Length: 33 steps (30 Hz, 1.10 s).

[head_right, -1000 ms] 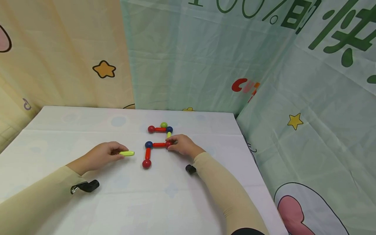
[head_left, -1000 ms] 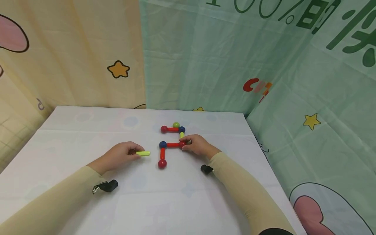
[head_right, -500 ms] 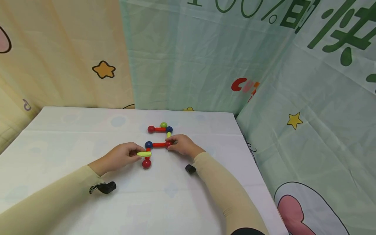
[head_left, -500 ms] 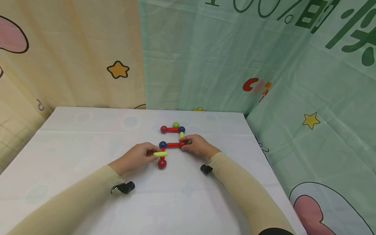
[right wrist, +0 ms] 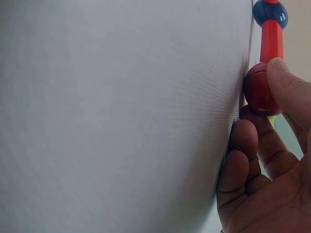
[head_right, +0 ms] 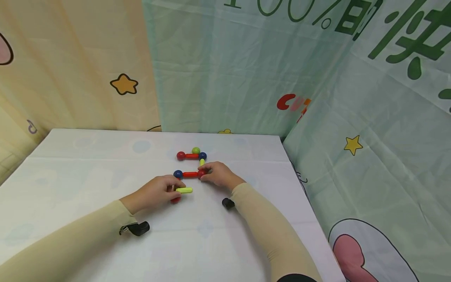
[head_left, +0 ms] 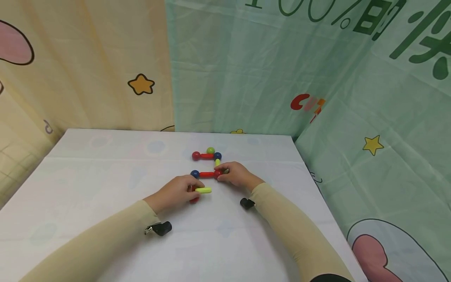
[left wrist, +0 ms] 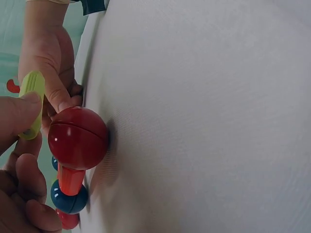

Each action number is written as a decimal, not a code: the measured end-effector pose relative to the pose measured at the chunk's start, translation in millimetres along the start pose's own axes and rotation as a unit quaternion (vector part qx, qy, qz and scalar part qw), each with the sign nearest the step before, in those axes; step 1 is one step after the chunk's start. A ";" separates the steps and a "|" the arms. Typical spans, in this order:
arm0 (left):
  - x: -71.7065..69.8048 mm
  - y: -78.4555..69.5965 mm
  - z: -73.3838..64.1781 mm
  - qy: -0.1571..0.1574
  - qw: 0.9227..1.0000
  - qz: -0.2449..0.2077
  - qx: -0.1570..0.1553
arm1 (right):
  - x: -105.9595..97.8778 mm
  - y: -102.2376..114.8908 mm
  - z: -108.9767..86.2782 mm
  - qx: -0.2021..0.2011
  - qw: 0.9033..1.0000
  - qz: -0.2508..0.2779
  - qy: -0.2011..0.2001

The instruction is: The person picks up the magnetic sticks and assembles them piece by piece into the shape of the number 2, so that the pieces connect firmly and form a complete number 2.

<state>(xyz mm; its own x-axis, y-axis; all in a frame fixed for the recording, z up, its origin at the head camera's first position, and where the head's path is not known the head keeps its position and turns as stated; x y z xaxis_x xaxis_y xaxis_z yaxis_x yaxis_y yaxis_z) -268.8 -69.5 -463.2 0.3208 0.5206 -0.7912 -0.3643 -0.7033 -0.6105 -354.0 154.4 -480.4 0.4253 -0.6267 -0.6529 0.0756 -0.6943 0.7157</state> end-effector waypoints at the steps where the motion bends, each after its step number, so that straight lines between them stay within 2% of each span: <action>1: 1.5 0.0 0.2 0.003 1.000 -0.003 -0.003 | 0.1 0.0 0.0 -0.002 1.000 0.000 0.000; 6: 6.9 -1.8 1.1 0.011 1.000 -0.003 -0.005 | 0.4 0.4 -0.3 -0.009 1.000 -0.005 0.000; 18: 12.4 -4.7 4.5 0.021 0.999 0.026 0.008 | 0.3 0.1 0.5 0.000 1.000 -0.008 0.003; 33: 16.2 -3.0 6.1 0.016 0.999 0.050 0.006 | 1.1 0.7 0.0 -0.004 1.000 -0.011 0.002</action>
<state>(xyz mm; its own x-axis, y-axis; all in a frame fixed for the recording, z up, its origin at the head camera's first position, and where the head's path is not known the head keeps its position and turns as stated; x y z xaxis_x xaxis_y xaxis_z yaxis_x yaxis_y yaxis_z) -267.9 -56.0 -474.5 0.3093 0.4319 -0.8472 -0.4064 -0.7454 -0.5284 -353.5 153.3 -480.7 0.4274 -0.6094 -0.6678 0.0921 -0.7055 0.7027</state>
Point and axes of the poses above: each hand's wrist, its own z-axis towards the middle knuckle, its own x-axis out of the palm, y = z × x, the point moved 4 cm from there along z, towards the middle knuckle, and after that the axes turned 7 degrees about z, right-handed, at the moved point
